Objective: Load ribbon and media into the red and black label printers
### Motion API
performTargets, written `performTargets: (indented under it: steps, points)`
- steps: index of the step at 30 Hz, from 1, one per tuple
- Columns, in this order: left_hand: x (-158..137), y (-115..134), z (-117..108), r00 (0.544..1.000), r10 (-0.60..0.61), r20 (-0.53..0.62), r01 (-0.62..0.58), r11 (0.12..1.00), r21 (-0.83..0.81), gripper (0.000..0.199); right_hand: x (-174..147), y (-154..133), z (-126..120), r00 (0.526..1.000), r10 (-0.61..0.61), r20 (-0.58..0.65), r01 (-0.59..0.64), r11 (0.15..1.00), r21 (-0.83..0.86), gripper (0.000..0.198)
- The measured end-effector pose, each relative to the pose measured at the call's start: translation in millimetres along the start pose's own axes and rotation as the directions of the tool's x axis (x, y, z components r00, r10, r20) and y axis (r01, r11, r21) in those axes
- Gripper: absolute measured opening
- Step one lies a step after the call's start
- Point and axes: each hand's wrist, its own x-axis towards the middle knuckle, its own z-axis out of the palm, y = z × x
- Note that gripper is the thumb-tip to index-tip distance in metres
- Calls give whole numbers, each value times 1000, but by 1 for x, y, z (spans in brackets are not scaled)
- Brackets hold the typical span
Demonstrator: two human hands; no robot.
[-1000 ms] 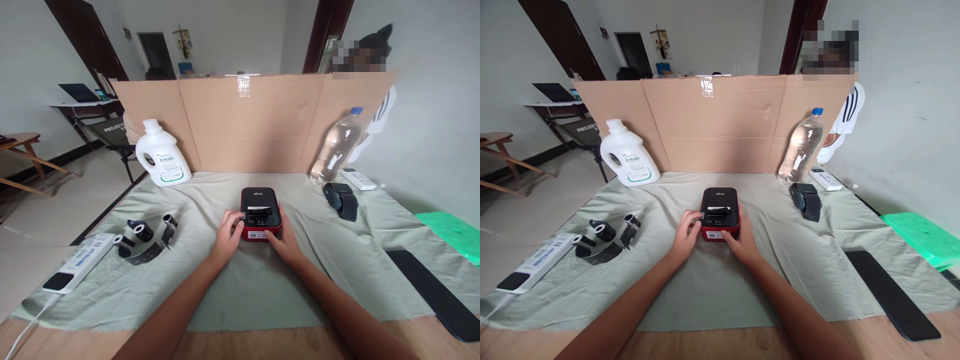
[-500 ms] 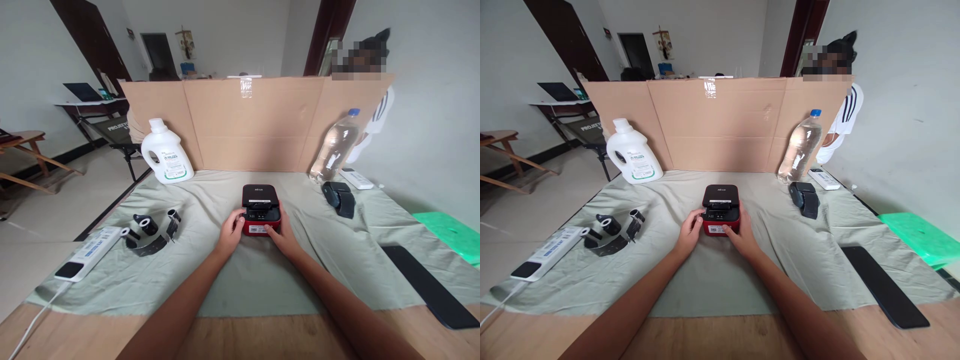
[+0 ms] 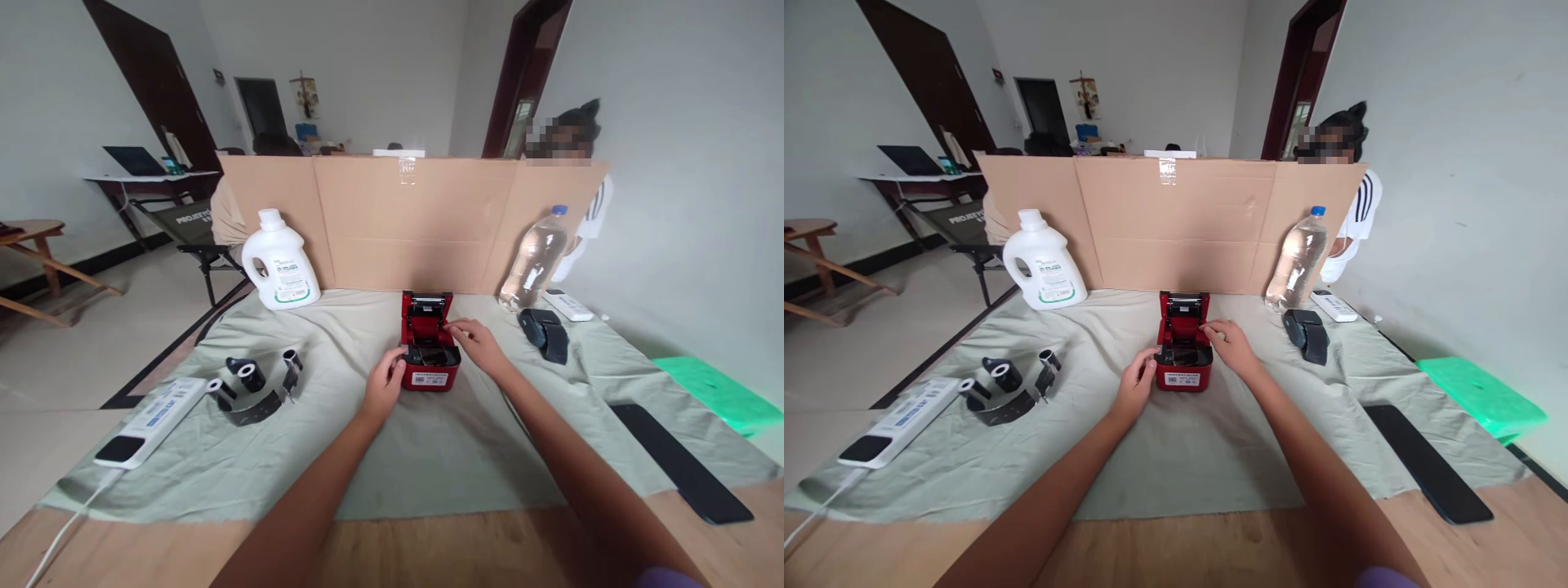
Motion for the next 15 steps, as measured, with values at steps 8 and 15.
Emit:
performTargets:
  steps: [8,15]
  points:
    - [0,0,-2,999,31,27,-32,999,34,38,80,-29,33,856,204,476,29,899,-437,18]
    - [0,2,-5,995,80,63,-82,996,37,39,83,-28,39,902,214,374,-90,942,-322,15]
